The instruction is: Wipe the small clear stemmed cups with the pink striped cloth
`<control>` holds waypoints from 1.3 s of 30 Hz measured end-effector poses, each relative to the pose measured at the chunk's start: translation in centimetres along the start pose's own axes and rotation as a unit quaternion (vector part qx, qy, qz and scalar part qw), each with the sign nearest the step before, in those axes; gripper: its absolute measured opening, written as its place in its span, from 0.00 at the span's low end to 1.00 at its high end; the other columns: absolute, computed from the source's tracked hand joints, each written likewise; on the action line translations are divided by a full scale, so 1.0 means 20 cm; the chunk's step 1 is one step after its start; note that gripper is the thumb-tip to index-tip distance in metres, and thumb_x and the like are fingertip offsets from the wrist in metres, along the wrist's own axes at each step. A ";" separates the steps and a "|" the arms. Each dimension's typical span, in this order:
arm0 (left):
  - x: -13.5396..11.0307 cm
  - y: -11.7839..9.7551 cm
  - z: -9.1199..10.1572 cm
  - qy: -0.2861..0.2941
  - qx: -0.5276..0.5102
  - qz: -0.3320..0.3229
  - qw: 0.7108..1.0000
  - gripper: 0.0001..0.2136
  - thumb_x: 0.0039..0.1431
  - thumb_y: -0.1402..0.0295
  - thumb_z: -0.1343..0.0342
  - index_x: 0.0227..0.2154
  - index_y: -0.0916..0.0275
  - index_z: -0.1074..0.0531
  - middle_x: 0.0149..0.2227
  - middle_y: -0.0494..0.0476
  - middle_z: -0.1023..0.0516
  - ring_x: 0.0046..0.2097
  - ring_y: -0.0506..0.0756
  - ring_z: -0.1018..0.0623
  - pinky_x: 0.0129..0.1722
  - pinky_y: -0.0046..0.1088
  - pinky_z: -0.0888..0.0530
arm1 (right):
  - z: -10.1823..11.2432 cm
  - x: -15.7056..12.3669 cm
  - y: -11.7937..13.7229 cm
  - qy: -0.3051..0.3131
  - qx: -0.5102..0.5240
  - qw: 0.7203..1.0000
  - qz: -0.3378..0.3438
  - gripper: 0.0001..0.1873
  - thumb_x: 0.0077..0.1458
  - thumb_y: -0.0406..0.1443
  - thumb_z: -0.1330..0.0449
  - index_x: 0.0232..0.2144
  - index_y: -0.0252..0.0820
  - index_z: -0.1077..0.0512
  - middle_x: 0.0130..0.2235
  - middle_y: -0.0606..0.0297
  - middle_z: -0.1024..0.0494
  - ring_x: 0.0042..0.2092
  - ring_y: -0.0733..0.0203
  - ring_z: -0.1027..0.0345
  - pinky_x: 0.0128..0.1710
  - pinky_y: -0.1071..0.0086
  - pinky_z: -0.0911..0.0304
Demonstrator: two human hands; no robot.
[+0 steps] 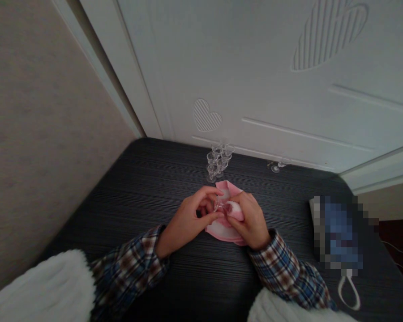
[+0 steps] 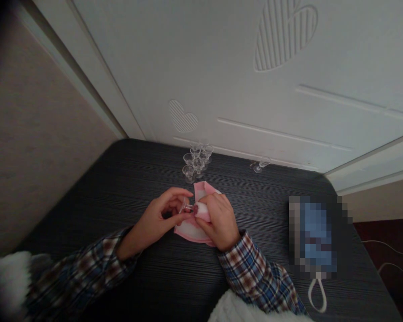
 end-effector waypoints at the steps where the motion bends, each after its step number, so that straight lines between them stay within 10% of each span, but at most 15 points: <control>1: 0.01 0.00 0.00 -0.001 0.007 -0.001 1.000 0.15 0.56 0.73 0.35 0.46 0.59 0.26 0.32 0.48 0.25 0.30 0.50 0.26 0.28 0.24 0.30 | 0.00 0.00 -0.01 0.001 -0.002 1.000 -0.003 0.14 0.66 0.42 0.40 0.49 0.40 0.27 0.47 0.60 0.22 0.44 0.58 0.25 0.44 0.59 0.26; 19: 0.01 -0.02 -0.03 0.043 0.042 -0.048 0.997 0.07 0.56 0.71 0.33 0.39 0.61 0.21 0.38 0.52 0.26 0.33 0.51 0.28 0.31 0.26 0.31 | -0.09 -0.03 -0.05 0.069 -0.019 0.997 -0.002 0.15 0.66 0.42 0.40 0.50 0.40 0.27 0.50 0.58 0.22 0.45 0.58 0.25 0.45 0.59 0.26; 27: 0.02 0.02 -0.03 0.030 0.052 -0.042 0.997 0.09 0.54 0.73 0.32 0.37 0.61 0.24 0.36 0.50 0.26 0.33 0.51 0.29 0.33 0.26 0.32 | -0.10 0.00 -0.02 0.061 -0.013 0.998 -0.017 0.21 0.63 0.53 0.42 0.35 0.41 0.28 0.32 0.60 0.20 0.36 0.54 0.25 0.39 0.58 0.28; 39: 0.01 -0.01 -0.01 0.020 0.020 -0.077 0.997 0.14 0.53 0.76 0.33 0.43 0.58 0.20 0.42 0.52 0.24 0.40 0.54 0.25 0.39 0.27 0.30 | -0.07 0.01 0.00 0.041 0.089 0.993 -0.059 0.16 0.59 0.43 0.36 0.45 0.45 0.34 0.42 0.58 0.21 0.44 0.50 0.24 0.43 0.57 0.29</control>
Point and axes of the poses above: each hand's wrist, its own x-axis towards the middle knuckle, its own z-axis out of the back of the hand, y = z × x, the point moved 6 cm from there along x, towards the middle knuckle
